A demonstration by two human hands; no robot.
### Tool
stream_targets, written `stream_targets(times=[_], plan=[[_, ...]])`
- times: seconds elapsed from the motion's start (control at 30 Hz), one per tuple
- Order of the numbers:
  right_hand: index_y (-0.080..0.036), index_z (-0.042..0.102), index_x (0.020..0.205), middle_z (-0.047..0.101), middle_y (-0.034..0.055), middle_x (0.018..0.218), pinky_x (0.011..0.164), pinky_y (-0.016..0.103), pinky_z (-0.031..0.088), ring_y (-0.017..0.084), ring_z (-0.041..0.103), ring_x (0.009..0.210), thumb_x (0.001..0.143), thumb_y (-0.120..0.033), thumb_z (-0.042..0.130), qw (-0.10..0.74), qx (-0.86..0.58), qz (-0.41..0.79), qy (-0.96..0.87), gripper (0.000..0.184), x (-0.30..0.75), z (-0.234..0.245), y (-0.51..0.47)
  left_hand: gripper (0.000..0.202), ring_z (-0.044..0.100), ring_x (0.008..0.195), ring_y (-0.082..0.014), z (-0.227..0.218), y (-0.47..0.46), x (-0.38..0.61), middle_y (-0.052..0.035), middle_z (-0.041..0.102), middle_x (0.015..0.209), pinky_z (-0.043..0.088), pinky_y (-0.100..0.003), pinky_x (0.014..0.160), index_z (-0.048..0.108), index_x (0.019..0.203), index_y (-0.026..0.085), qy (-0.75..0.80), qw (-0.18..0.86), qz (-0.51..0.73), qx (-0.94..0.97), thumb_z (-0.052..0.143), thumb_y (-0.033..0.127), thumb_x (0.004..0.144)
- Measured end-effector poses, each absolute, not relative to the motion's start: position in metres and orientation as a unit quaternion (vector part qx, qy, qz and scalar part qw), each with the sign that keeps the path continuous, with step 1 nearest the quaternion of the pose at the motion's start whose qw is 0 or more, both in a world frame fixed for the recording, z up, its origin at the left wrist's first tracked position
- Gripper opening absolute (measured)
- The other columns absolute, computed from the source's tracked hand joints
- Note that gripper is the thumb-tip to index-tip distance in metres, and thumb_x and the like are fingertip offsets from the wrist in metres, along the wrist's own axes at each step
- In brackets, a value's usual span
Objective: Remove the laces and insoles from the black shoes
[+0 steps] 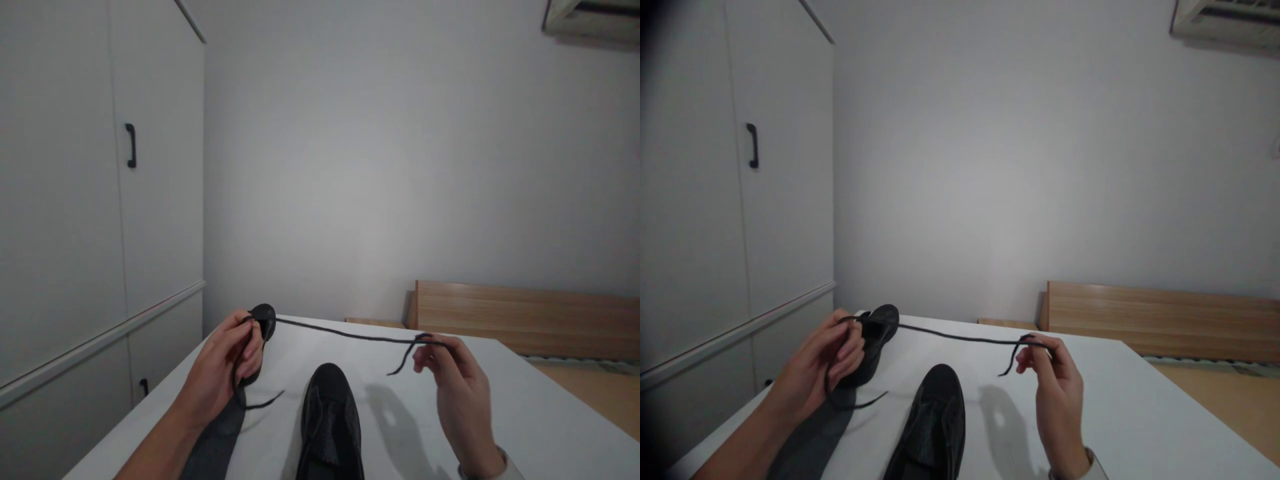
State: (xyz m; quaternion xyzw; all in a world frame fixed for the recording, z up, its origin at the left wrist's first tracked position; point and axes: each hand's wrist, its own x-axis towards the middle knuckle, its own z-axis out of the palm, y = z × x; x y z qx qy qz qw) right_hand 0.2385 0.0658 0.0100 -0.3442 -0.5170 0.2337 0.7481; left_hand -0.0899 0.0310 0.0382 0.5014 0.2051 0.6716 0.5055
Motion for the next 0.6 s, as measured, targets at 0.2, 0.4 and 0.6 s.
stream_targets(times=[0.2, 0.4, 0.6], plan=[[-0.018, 0.067, 0.083, 0.072, 0.0068, 0.084, 0.068, 0.032, 0.056, 0.020, 0.069, 0.077, 0.086, -0.035, 0.069, 0.682, -0.266, 0.381, -0.565, 0.017, 0.187, 0.055, 0.035, 0.018, 0.054, 0.058, -0.0107, 0.047, 0.023, -0.094, 0.0014, 0.058, 0.070, 0.045, -0.020, 0.056, 0.056, 0.082, 0.017, 0.213, 0.449, 0.698, 0.515, 0.061, 0.031, 0.092], [-0.017, 0.062, 0.081, 0.073, 0.0055, 0.082, 0.075, 0.036, 0.057, 0.020, 0.071, 0.075, 0.085, -0.038, 0.067, 0.504, -0.195, 0.550, -0.637, 0.022, 0.105, 0.078, 0.023, 0.022, 0.062, 0.084, -0.0179, 0.042, 0.020, -0.087, -0.0057, 0.065, 0.092, 0.052, -0.027, 0.077, 0.058, 0.087, 0.015, 0.250, 0.431, 0.645, 0.580, 0.057, 0.037, 0.092], [-0.017, 0.067, 0.086, 0.067, 0.0031, 0.090, 0.079, 0.031, 0.049, 0.017, 0.062, 0.084, 0.081, -0.008, 0.064, 0.359, -0.258, 0.301, -0.845, 0.011, 0.069, 0.068, 0.026, 0.028, 0.044, 0.045, -0.0126, 0.032, 0.038, -0.085, 0.0062, 0.044, 0.063, 0.037, -0.021, 0.041, 0.036, 0.084, 0.023, 0.489, 0.273, 0.508, 0.655, 0.027, 0.047, 0.096]])
